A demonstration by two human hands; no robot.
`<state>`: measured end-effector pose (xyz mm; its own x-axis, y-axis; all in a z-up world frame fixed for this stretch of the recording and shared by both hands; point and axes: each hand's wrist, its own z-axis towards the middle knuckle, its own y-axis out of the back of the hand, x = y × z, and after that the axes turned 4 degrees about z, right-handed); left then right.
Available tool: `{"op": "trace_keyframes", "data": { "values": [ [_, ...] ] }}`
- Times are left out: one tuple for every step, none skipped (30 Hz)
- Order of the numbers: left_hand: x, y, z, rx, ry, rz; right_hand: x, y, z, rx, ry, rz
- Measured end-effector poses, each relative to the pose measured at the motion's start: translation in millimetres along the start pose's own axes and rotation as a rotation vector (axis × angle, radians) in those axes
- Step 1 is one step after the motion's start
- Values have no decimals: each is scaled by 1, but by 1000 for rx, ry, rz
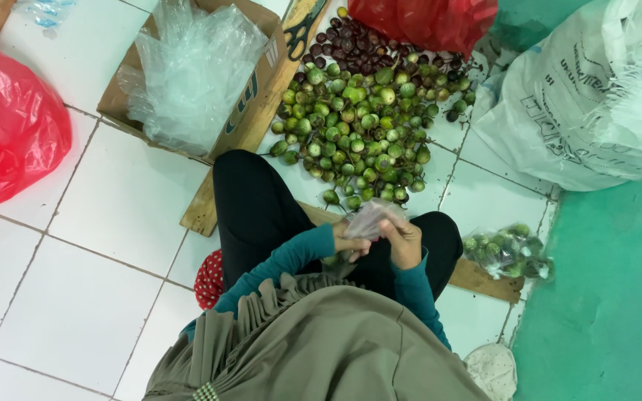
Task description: Packaging small green fruits into plastic bags while sitting on the floor
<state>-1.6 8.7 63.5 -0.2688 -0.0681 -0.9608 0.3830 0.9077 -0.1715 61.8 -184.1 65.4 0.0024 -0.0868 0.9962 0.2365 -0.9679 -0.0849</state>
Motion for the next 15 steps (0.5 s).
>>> {"op": "trace_keyframes", "data": {
  "values": [
    [24,-1,4,14,-19,-15,3,-3,-3,108,-31,36],
    [48,0,8,28,-40,-27,5,-6,-5,215,-61,74],
    [78,0,19,30,-37,-31,7,-16,-7,213,-65,73],
    [109,-1,28,27,-56,-11,9,-26,-11,243,-159,157],
    [140,-3,36,23,-75,9,11,-35,-15,272,-254,243],
    [127,-4,32,24,-71,6,5,-34,-10,270,-258,244],
    [114,-5,27,23,-86,-53,0,-33,-5,175,-200,228],
    [101,-7,22,24,-100,-115,-5,-31,-2,76,-144,211],
    [69,-2,12,27,-95,-118,-6,-28,-1,71,-149,211],
    [35,6,5,43,-66,-22,-7,-25,4,-29,-203,234],
    [2,14,-2,58,-37,73,-7,-22,10,-129,-256,256],
    [20,16,-1,63,-37,74,-10,-17,14,-134,-255,257],
    [39,17,1,59,-8,61,-14,-12,19,-154,-273,270],
    [59,16,0,56,25,43,-18,-6,21,-176,-296,283],
    [66,19,0,61,28,39,-15,-7,20,-182,-300,281]
  ]
}}
